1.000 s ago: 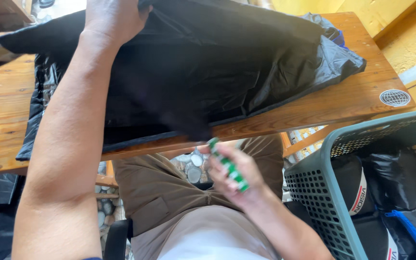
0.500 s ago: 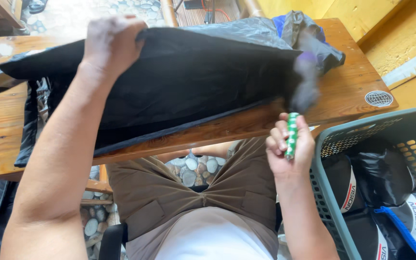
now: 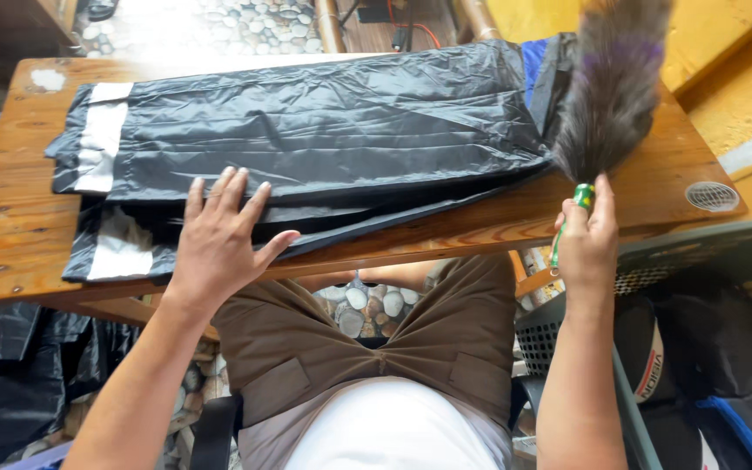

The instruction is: The person secures a black plastic bag with a blue clip, then uses a feather duster to wipe the surface of the bag. They place the bag into a basket, retrieve a larger black plastic bag, and continue wiping it with the duster on a wooden table.

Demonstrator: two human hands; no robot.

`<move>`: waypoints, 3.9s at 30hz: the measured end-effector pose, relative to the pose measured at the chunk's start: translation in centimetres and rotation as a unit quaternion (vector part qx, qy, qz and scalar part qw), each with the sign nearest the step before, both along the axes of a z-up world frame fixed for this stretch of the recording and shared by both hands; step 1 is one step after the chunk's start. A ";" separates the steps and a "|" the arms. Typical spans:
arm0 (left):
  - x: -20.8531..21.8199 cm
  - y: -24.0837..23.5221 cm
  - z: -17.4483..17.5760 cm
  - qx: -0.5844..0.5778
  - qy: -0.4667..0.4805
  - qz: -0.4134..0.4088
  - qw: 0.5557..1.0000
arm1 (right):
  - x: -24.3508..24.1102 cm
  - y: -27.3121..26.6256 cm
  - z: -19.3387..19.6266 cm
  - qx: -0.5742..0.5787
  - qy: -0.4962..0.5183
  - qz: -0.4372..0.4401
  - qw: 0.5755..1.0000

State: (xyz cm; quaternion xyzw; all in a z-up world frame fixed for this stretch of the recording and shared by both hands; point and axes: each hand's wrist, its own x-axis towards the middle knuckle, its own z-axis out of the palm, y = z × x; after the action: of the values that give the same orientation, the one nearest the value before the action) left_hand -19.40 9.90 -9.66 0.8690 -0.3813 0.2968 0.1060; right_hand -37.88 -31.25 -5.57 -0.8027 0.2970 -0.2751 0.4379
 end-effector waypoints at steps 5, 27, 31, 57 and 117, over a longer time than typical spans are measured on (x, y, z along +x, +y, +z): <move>-0.6 2.1 -2.1 -0.036 0.011 0.062 0.997 | 2.6 9.3 -0.4 -0.190 0.265 -0.006 0.945; 3.0 10.8 -1.2 0.017 -0.013 0.081 0.996 | 3.9 16.9 1.2 0.062 0.119 0.387 0.912; 3.3 8.8 0.4 0.000 -0.031 0.024 0.999 | 3.3 17.1 5.3 -0.076 0.213 0.225 0.948; 2.2 9.1 -4.1 -0.065 -0.115 0.142 0.981 | 7.1 9.4 -4.1 0.133 -0.116 0.114 0.978; 0.9 1.0 -0.6 0.166 0.109 -0.061 0.978 | 5.3 -27.6 -3.0 -0.328 0.510 -0.097 0.790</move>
State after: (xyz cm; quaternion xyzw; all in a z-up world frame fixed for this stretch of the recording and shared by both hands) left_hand -18.50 10.93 -10.24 0.8770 -0.4633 0.1256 0.0195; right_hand -32.59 -58.84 -8.53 -0.8885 0.4458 0.0521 -0.0954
